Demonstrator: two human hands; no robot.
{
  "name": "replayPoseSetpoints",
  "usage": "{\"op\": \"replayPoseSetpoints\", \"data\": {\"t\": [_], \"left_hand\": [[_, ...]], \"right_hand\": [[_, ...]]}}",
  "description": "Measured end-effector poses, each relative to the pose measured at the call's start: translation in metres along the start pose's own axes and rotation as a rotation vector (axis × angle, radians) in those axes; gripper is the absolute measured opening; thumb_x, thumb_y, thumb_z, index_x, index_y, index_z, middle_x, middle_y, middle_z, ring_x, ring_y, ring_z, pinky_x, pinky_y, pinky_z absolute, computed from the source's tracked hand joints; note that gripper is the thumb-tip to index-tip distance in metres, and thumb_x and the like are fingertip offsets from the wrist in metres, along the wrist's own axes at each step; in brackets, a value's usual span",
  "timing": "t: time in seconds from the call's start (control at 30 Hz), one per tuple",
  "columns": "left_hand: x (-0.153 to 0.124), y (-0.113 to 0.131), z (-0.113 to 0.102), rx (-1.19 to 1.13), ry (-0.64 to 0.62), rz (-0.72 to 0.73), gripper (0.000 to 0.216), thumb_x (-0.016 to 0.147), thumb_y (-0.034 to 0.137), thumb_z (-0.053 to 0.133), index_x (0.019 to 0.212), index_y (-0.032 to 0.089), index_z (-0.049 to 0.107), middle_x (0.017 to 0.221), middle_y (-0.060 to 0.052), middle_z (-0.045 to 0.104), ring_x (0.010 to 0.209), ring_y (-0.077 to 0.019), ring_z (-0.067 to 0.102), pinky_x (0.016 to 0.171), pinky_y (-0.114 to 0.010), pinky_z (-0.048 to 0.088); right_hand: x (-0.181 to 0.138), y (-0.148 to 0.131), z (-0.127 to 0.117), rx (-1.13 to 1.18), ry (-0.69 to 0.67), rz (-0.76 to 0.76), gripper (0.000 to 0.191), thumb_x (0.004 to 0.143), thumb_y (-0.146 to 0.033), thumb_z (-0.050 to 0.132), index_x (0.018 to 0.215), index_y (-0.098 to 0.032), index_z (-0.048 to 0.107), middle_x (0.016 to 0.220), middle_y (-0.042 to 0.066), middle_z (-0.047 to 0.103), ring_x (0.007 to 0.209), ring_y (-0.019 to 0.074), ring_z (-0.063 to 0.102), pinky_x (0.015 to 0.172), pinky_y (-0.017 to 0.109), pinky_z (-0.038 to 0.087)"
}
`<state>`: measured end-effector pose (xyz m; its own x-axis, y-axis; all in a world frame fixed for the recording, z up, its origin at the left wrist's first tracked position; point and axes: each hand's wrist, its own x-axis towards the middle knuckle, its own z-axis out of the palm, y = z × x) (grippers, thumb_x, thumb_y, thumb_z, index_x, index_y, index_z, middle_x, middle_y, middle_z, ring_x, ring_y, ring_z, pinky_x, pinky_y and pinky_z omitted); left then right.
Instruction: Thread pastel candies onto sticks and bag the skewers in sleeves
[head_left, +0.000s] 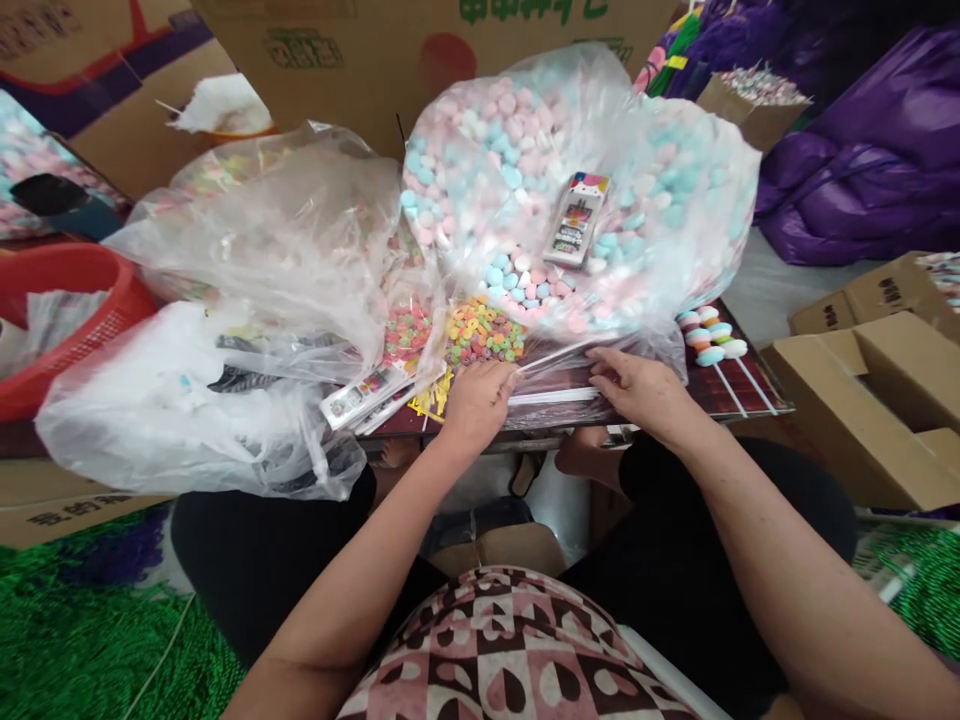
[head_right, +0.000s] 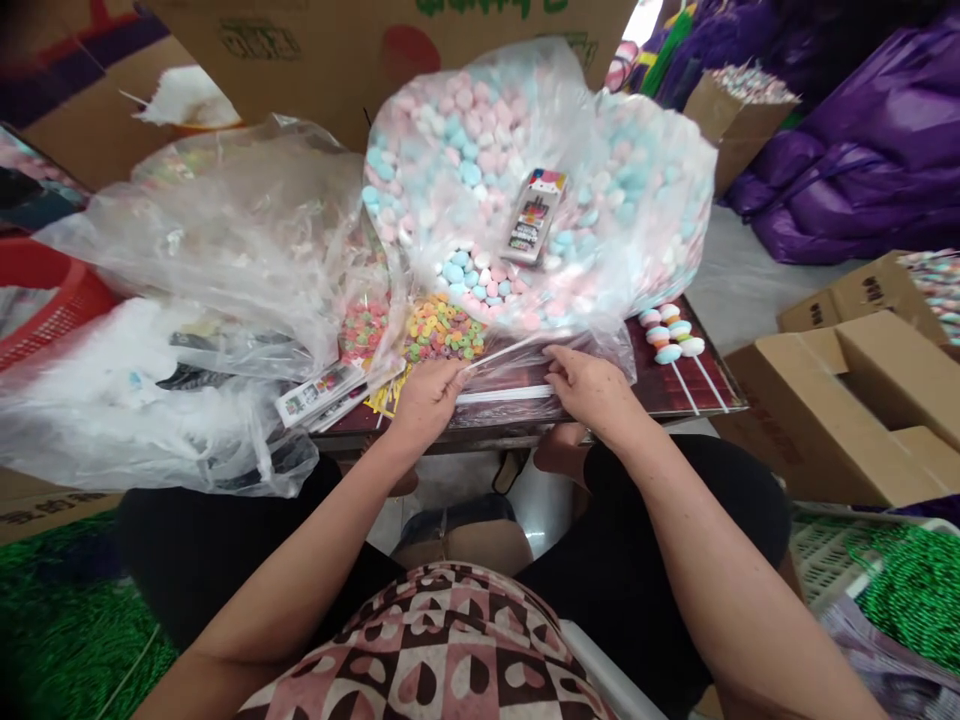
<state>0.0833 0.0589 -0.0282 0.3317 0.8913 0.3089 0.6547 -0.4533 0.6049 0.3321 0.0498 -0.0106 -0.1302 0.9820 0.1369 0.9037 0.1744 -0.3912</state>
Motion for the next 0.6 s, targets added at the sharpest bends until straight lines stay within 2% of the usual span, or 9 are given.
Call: {"op": "replayPoseSetpoints", "data": {"t": [0.07, 0.13, 0.23, 0.33, 0.4, 0.5, 0.6], "left_hand": [[0.000, -0.001, -0.003, -0.075, 0.027, -0.035, 0.033, 0.098, 0.035, 0.040, 0.089, 0.020, 0.068, 0.083, -0.005, 0.070, 0.082, -0.0201, 0.060, 0.075, -0.032, 0.038], [0.000, 0.001, -0.005, -0.100, 0.024, -0.030, 0.034, 0.098, 0.036, 0.040, 0.085, 0.020, 0.067, 0.081, -0.005, 0.069, 0.079, -0.0191, 0.060, 0.073, -0.030, 0.038], [0.000, 0.005, -0.008, -0.043, 0.014, 0.027, 0.034, 0.099, 0.037, 0.039, 0.087, 0.020, 0.067, 0.083, -0.005, 0.069, 0.080, -0.0192, 0.059, 0.075, -0.031, 0.037], [-0.002, 0.011, -0.006, 0.032, 0.011, 0.081, 0.037, 0.100, 0.037, 0.036, 0.091, 0.019, 0.068, 0.082, -0.006, 0.069, 0.080, -0.0198, 0.059, 0.077, -0.033, 0.037], [-0.003, 0.014, -0.005, 0.065, 0.017, 0.113, 0.039, 0.100, 0.037, 0.035, 0.092, 0.019, 0.068, 0.082, -0.006, 0.069, 0.081, -0.0201, 0.059, 0.079, -0.034, 0.038], [-0.004, 0.017, -0.004, 0.107, 0.036, 0.159, 0.038, 0.100, 0.036, 0.035, 0.095, 0.020, 0.069, 0.081, -0.007, 0.069, 0.083, -0.0207, 0.060, 0.080, -0.035, 0.038], [-0.005, 0.017, -0.004, 0.129, 0.041, 0.183, 0.037, 0.100, 0.034, 0.036, 0.099, 0.019, 0.069, 0.082, -0.007, 0.070, 0.083, -0.0206, 0.060, 0.081, -0.036, 0.038]], "right_hand": [[-0.001, -0.003, 0.000, 0.033, 0.025, 0.019, 0.032, 0.081, -0.023, 0.059, 0.110, -0.020, 0.072, 0.092, 0.006, 0.078, 0.083, 0.0253, 0.072, 0.074, 0.036, 0.055], [-0.002, -0.009, -0.003, 0.127, 0.121, 0.025, 0.026, 0.083, -0.026, 0.058, 0.103, -0.022, 0.075, 0.097, 0.007, 0.078, 0.089, 0.0264, 0.072, 0.080, 0.039, 0.055], [-0.006, -0.024, -0.011, 0.438, 0.265, 0.081, 0.022, 0.085, -0.034, 0.061, 0.095, -0.024, 0.077, 0.092, 0.004, 0.078, 0.081, 0.0236, 0.072, 0.077, 0.038, 0.056], [-0.008, -0.042, -0.018, 0.824, 0.207, 0.152, 0.020, 0.081, -0.041, 0.068, 0.087, -0.025, 0.078, 0.079, 0.000, 0.075, 0.065, 0.0173, 0.067, 0.063, 0.031, 0.055], [-0.007, -0.052, -0.019, 1.005, 0.159, 0.177, 0.019, 0.077, -0.042, 0.072, 0.082, -0.024, 0.078, 0.070, -0.001, 0.072, 0.061, 0.0149, 0.065, 0.060, 0.028, 0.054], [-0.007, -0.060, -0.018, 1.143, 0.177, 0.194, 0.020, 0.073, -0.042, 0.077, 0.083, -0.025, 0.078, 0.067, -0.002, 0.071, 0.059, 0.0135, 0.064, 0.060, 0.027, 0.054], [-0.007, -0.063, -0.018, 1.160, 0.222, 0.200, 0.020, 0.070, -0.041, 0.079, 0.080, -0.024, 0.078, 0.069, -0.001, 0.072, 0.060, 0.0144, 0.065, 0.063, 0.029, 0.056]]}}
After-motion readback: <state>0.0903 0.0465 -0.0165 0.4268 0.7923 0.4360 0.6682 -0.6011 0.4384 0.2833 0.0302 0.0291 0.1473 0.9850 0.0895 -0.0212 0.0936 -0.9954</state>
